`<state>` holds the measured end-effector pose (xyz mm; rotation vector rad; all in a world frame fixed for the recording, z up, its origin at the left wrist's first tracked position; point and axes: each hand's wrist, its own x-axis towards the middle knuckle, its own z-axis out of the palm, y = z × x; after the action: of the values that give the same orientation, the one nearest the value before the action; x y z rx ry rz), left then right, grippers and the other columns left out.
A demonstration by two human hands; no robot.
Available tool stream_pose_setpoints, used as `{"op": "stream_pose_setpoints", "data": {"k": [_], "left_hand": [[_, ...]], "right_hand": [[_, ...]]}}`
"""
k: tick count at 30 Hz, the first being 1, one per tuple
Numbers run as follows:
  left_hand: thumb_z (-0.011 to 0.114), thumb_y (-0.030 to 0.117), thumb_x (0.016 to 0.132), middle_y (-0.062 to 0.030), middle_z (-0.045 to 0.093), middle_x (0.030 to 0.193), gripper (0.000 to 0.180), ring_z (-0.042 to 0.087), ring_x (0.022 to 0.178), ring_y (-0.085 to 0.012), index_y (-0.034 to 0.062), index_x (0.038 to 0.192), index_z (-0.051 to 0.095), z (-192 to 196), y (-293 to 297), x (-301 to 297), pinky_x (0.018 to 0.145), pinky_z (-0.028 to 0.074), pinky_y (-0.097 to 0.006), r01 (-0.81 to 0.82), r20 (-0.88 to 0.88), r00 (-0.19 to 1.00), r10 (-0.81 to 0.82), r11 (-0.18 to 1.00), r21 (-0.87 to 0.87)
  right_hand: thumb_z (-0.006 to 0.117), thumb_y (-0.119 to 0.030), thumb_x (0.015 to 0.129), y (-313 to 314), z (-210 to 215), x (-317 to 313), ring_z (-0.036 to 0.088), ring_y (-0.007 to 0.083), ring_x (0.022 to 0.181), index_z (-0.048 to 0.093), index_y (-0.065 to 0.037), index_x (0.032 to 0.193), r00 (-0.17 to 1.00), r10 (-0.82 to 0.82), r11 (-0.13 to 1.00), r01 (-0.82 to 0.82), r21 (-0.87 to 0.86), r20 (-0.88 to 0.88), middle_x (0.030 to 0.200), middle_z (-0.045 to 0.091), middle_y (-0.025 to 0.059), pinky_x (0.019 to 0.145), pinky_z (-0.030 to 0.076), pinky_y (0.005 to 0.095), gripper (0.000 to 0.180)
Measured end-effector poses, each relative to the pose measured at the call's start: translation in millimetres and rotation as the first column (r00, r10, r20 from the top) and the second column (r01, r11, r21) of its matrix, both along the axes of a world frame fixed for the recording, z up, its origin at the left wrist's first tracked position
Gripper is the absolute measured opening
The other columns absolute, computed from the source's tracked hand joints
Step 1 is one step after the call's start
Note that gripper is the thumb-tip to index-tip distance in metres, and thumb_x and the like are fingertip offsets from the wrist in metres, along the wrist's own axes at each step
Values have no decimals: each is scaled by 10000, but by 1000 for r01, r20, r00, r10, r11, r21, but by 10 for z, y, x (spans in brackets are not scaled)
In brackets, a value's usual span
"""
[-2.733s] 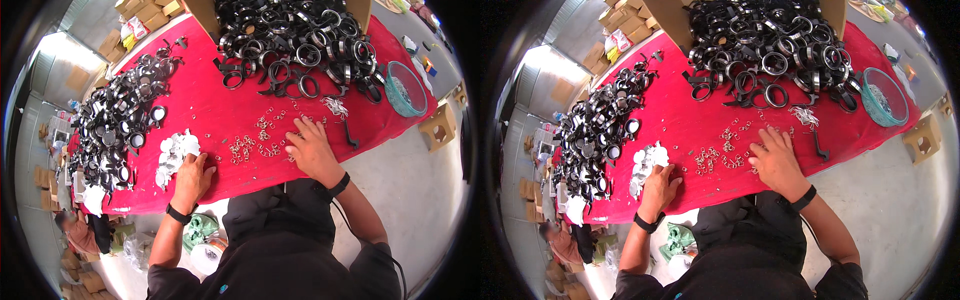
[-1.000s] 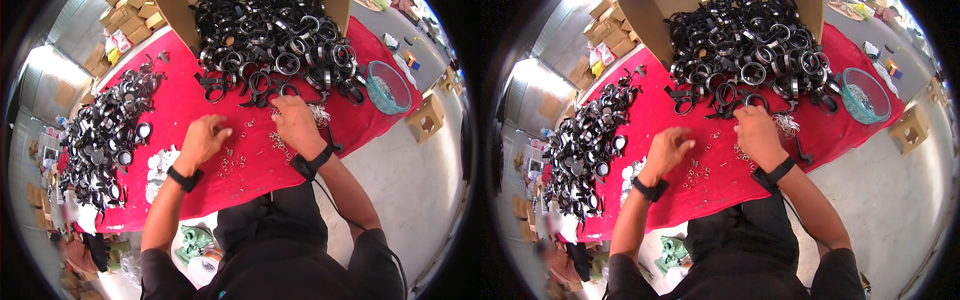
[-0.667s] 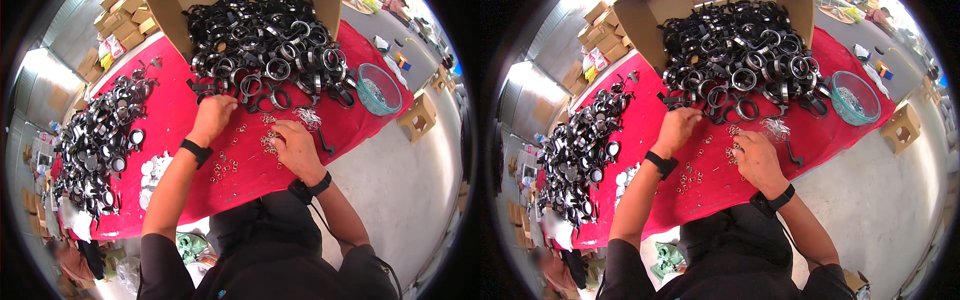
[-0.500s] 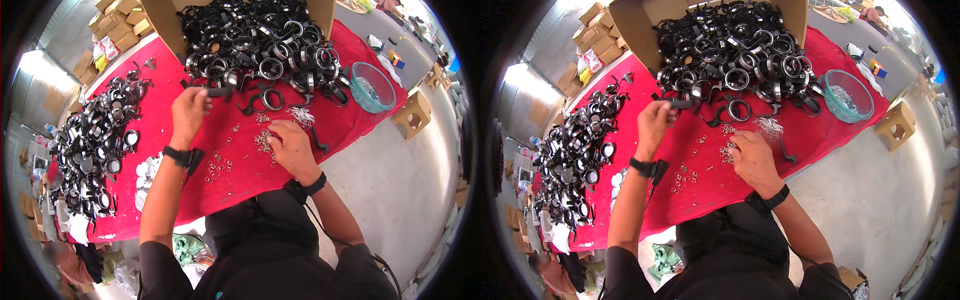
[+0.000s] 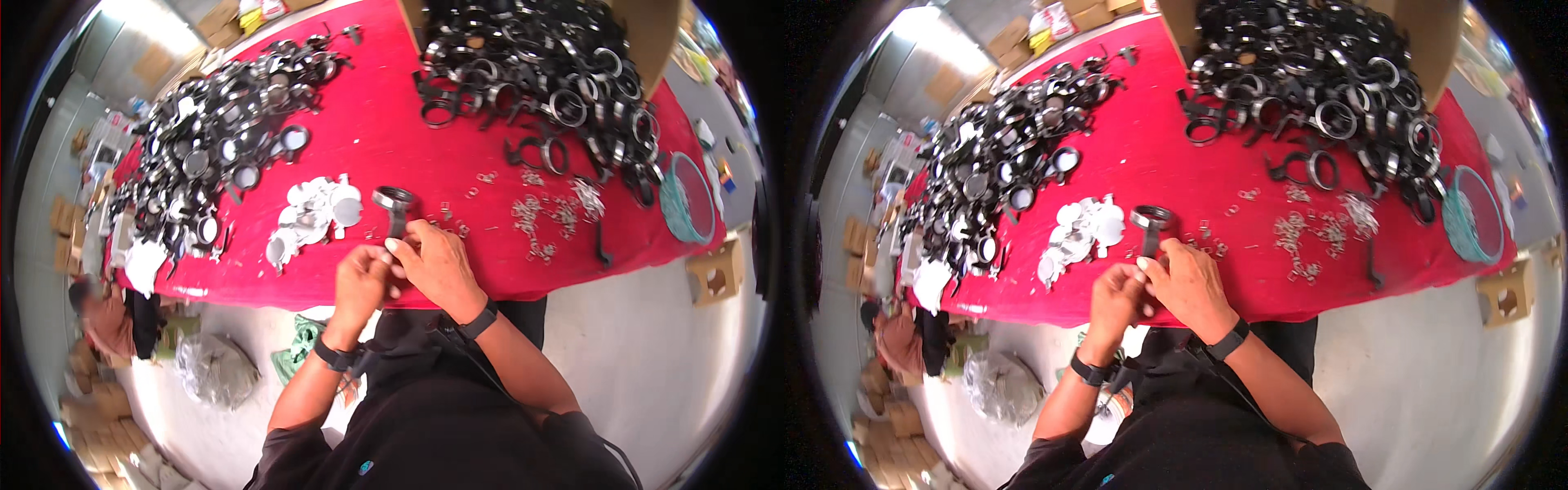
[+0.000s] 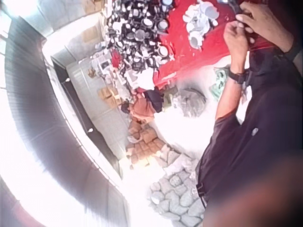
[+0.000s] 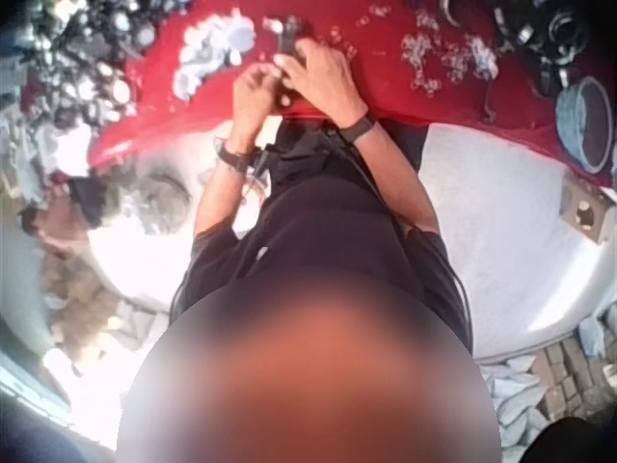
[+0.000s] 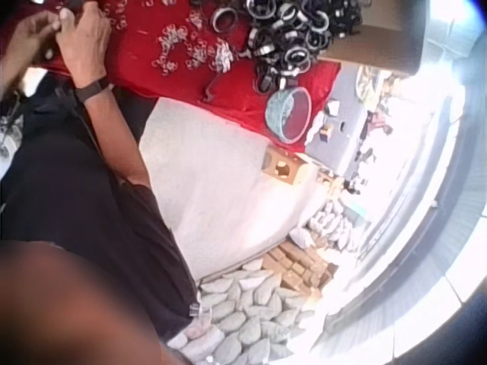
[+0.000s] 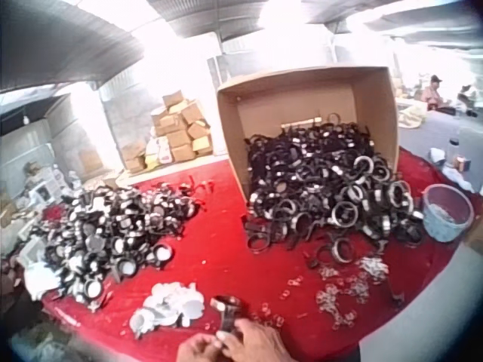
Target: The recorder is assembling circular components by placing a metal disk inside a plastic ring and securing it with small metal clips.
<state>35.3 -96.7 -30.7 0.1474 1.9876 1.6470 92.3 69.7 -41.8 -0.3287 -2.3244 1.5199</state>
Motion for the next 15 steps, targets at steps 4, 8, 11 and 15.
{"op": "stream_pose_setpoints", "data": {"k": [4, 8, 11, 15], "left_hand": [[653, 131, 1160, -97, 766, 846, 160, 720, 659, -165, -10, 1137, 726, -45, -79, 174, 600, 578, -349, 52, -96, 994, -60, 995, -83], [745, 146, 1075, -198, 792, 867, 140, 781, 733, -370, 24, 1127, 791, 15, -244, 58, 702, 612, -473, -13, -594, 761, -261, 909, -416], [813, 147, 991, -181, 769, 1001, 198, 757, 890, -424, 53, 1166, 817, 131, -412, -360, 779, 607, -523, -183, -791, 509, -340, 855, -485], [856, 121, 916, -148, 742, 1137, 283, 703, 1043, -383, 46, 1185, 804, 199, -410, -914, 886, 594, -502, -224, -807, 394, -439, 806, -548]], "right_hand": [[826, -276, 1007, -243, -36, -78, 754, 463, 762, 626, 17, 948, 997, -33, 995, 27, 97, 63, 793, 738, 237, 713, 563, 561, 359], [808, -287, 1013, -307, -40, -94, 749, 530, 844, 625, 29, 962, 985, -67, 986, 41, 162, 161, 856, 743, 292, 789, 578, 620, 369], [811, -254, 1011, -304, -40, -78, 748, 518, 823, 621, 19, 956, 982, -111, 972, 76, 222, 150, 857, 744, 278, 763, 586, 604, 337], [832, -234, 1002, -312, -37, 4, 751, 495, 810, 630, 7, 968, 991, -113, 945, 86, 315, 70, 863, 740, 258, 741, 595, 583, 316]]}}
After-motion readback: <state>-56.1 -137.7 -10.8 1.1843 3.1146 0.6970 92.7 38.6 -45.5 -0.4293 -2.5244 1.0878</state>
